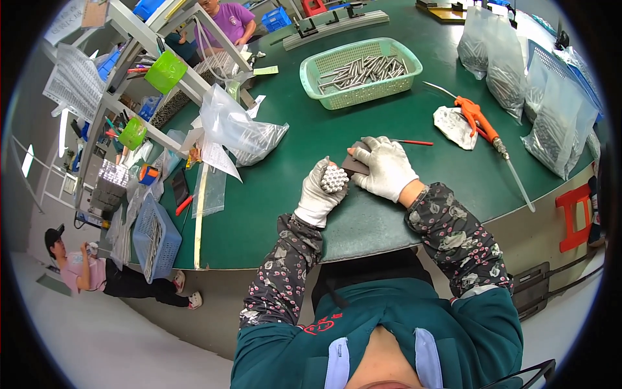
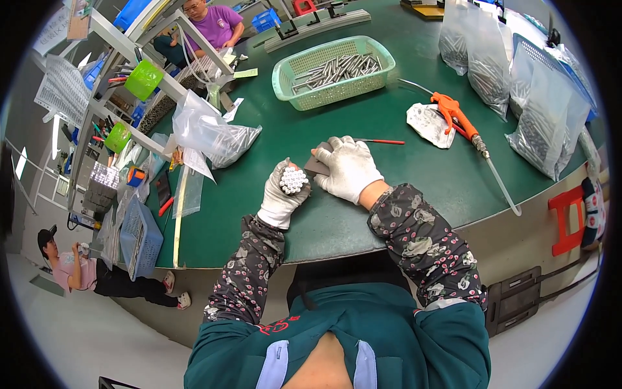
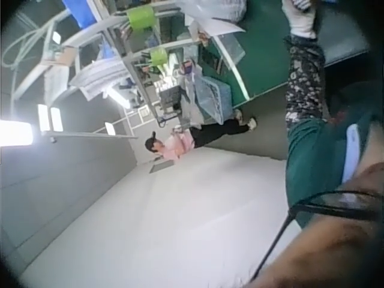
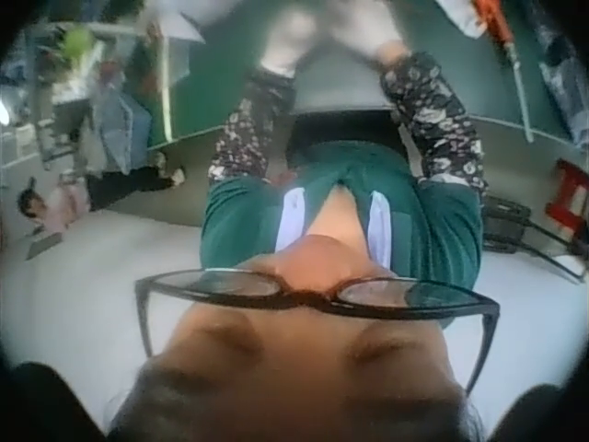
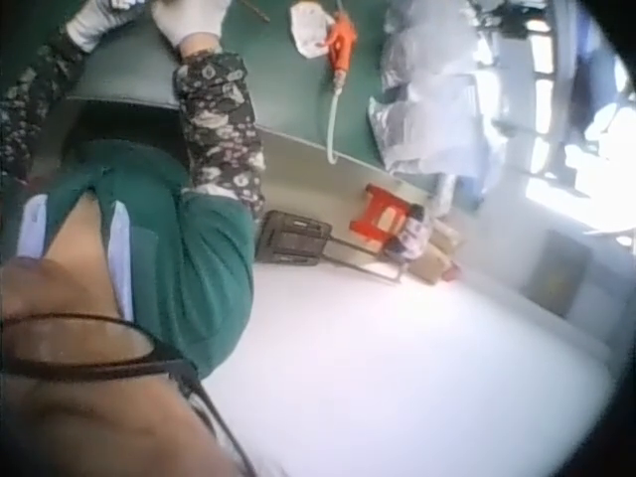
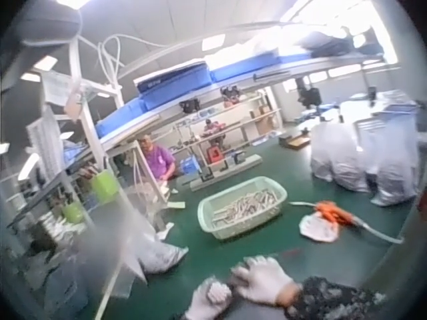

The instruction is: Arranging and aligning small metal pins into a circular bundle or holder on a workbench.

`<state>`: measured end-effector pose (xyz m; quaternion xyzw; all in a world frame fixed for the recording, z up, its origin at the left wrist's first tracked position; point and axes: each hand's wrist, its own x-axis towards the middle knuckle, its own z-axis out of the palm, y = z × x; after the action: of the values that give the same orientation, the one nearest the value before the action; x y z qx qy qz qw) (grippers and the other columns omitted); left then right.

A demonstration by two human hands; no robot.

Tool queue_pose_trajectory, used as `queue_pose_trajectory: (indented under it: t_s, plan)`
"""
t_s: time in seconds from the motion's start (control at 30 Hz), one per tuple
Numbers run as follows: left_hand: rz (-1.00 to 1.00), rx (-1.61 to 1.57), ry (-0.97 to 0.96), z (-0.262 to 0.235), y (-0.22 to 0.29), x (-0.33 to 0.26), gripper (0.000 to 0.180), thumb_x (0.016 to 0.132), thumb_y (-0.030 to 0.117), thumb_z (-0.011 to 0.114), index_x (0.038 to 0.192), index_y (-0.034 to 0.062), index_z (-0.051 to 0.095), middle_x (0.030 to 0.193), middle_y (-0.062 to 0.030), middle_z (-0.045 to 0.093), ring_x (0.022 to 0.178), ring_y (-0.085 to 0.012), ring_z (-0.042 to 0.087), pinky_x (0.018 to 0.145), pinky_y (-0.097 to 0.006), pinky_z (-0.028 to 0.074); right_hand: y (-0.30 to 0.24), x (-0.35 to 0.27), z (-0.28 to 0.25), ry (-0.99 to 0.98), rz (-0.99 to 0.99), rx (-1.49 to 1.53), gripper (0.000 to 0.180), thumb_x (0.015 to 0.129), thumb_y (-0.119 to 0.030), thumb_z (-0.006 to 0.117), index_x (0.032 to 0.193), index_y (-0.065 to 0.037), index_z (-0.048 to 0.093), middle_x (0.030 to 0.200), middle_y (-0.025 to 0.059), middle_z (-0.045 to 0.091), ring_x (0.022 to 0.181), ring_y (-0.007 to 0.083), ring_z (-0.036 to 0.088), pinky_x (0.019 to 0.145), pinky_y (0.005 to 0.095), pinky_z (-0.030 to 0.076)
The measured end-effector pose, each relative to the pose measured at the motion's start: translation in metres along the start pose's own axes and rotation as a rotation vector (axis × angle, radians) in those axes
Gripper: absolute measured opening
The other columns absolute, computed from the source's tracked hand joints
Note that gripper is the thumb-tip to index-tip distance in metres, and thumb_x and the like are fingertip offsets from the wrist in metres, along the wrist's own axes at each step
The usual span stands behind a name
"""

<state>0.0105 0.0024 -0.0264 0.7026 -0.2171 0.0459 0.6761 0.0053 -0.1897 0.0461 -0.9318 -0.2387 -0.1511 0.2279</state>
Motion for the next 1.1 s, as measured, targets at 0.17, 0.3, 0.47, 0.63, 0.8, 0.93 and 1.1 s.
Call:
queue_pose_trajectory:
  t_s: [0.17,0.3,0.47,0.63,0.8,0.93,1.1]
  plan:
    - [-0.079,-0.588,-0.018,-0.007,-0.017,-0.001,0.07,0.064,-0.002,0.069,0.124,0.0083,0.033,0.093,-0.0025,0.053,0.081,-0.0123,0.055,0.073,-0.025,0.049,-0.004,0.001,0.0,0.005,-0.012,0.001,0.046,0.066,-0.031,0.064,0.107,-0.014,0.06,0.111,0.014,0.052,0.101,0.0295,0.049,0.087,0.0391,0.038]
    - [-0.065,-0.024,-0.03,-0.006,-0.005,0.002,0.069,0.064,-0.001,0.069,0.123,0.0074,0.034,0.095,-0.0028,0.053,0.082,-0.0122,0.055,0.073,-0.025,0.049,-0.001,0.001,0.001,0.005,-0.005,-0.003,0.045,0.066,-0.032,0.063,0.107,-0.013,0.06,0.11,0.0139,0.053,0.101,0.0295,0.049,0.087,0.039,0.039]
    - [0.036,0.16,-0.017,-0.002,0.004,-0.001,0.065,0.065,-0.001,0.068,0.122,0.0066,0.036,0.095,-0.0031,0.053,0.082,-0.0122,0.055,0.072,-0.025,0.05,-0.001,0.001,0.002,0.029,-0.022,-0.001,0.044,0.066,-0.032,0.063,0.106,-0.013,0.06,0.109,0.0139,0.053,0.1,0.0297,0.049,0.086,0.0393,0.039]
    - [-0.016,0.076,0.007,0.0,0.003,-0.001,0.062,0.068,-0.003,0.066,0.121,0.0066,0.037,0.094,-0.0026,0.052,0.081,-0.0125,0.055,0.071,-0.026,0.05,0.0,0.003,-0.004,0.031,0.059,-0.02,0.046,0.067,-0.031,0.063,0.107,-0.01,0.059,0.107,0.0146,0.054,0.099,0.0304,0.049,0.084,0.0384,0.04]
    - [-0.406,-1.252,-0.012,-0.009,-0.004,0.006,0.038,0.077,-0.002,0.059,0.112,0.006,0.045,0.09,-0.0029,0.052,0.074,-0.0108,0.054,0.062,-0.022,0.049,-0.006,0.001,-0.011,0.247,-0.028,0.32,0.047,0.067,-0.031,0.062,0.108,-0.008,0.057,0.107,0.0142,0.054,0.101,0.0307,0.048,0.089,0.0395,0.039]
    - [0.008,0.113,0.099,0.007,0.014,0.008,0.02,0.083,0.002,0.054,0.102,0.0034,0.049,0.079,-0.0029,0.054,0.07,-0.0089,0.055,0.059,-0.022,0.048,-0.005,0.005,-0.012,0.047,0.005,0.253,0.048,0.066,-0.026,0.06,0.109,-0.005,0.057,0.108,0.0169,0.055,0.1,0.0319,0.05,0.09,0.0395,0.038]
    - [-0.232,-0.579,0.172,0.013,0.011,0.005,0.01,0.086,0.007,0.052,0.095,0.0042,0.051,0.079,-0.0028,0.054,0.068,-0.0093,0.054,0.055,-0.023,0.047,-0.01,-0.004,-0.017,0.248,-0.068,0.26,0.046,0.067,-0.027,0.061,0.107,-0.005,0.057,0.106,0.0182,0.054,0.096,0.0332,0.05,0.086,0.0396,0.04]
